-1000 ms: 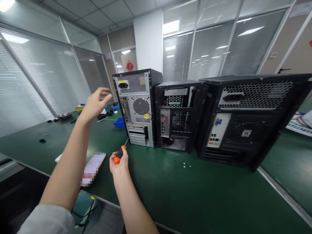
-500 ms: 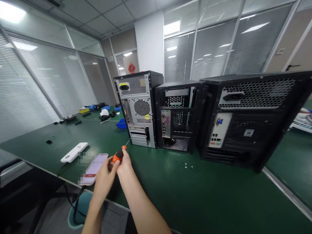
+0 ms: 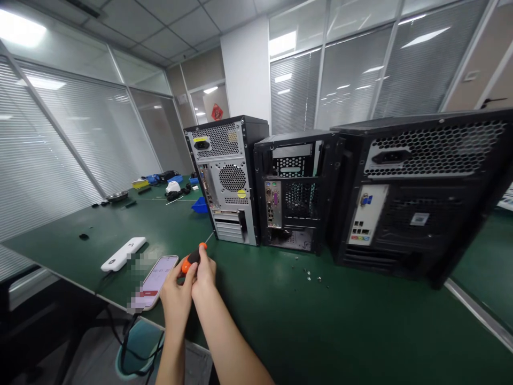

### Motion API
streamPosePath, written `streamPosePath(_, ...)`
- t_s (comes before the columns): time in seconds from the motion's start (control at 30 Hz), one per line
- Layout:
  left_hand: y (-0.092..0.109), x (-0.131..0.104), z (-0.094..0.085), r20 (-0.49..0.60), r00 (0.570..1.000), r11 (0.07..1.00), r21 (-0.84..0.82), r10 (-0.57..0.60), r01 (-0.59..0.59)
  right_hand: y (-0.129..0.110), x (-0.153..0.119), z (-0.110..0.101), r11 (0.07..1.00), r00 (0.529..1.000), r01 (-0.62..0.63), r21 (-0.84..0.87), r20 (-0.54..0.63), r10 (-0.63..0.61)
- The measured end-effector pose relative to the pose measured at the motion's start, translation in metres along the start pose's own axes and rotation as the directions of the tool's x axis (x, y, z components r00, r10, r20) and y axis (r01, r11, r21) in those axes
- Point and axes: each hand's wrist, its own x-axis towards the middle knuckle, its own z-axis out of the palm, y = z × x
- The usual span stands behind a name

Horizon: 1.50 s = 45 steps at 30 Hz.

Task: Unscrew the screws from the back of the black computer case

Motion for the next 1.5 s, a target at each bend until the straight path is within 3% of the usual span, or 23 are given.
streamPosePath(0.13, 0.0, 0.0, 0.0, 0.001, 1.0, 0.999, 0.033, 0.023, -0.023, -0.004, -0.007, 0.002, 0.996, 0.994, -0.069, 0.053, -0.077, 0.073)
streamPosePath(0.4, -0.002, -0.001, -0.002, 0.023, 0.994, 0.993, 0.048, 0.105, -0.106, -0.011, -0.016, 0.005, 0.987, 0.985, -0.125, 0.098, -0.104, 0.135)
streamPosePath(0.97, -0.008, 0.002, -0.012, 0.215, 0.954, 0.976, 0.014, 0.211, -0.219, -0.011, -0.013, 0.003, 0.983, 0.977, -0.16, 0.092, -0.129, 0.172)
streamPosePath(1.2, -0.013, 0.01, -0.021, 0.273, 0.909, 0.928, 0.112, 0.314, -0.354, -0.012, -0.015, 0.005, 0.982, 0.974, -0.177, 0.069, -0.13, 0.185)
streamPosePath(1.5, -0.025, 0.02, -0.031, 0.396, 0.82, 0.86, 0.126, 0.414, -0.495, -0.015, -0.019, 0.005, 0.975, 0.967, -0.223, -0.016, -0.132, 0.219)
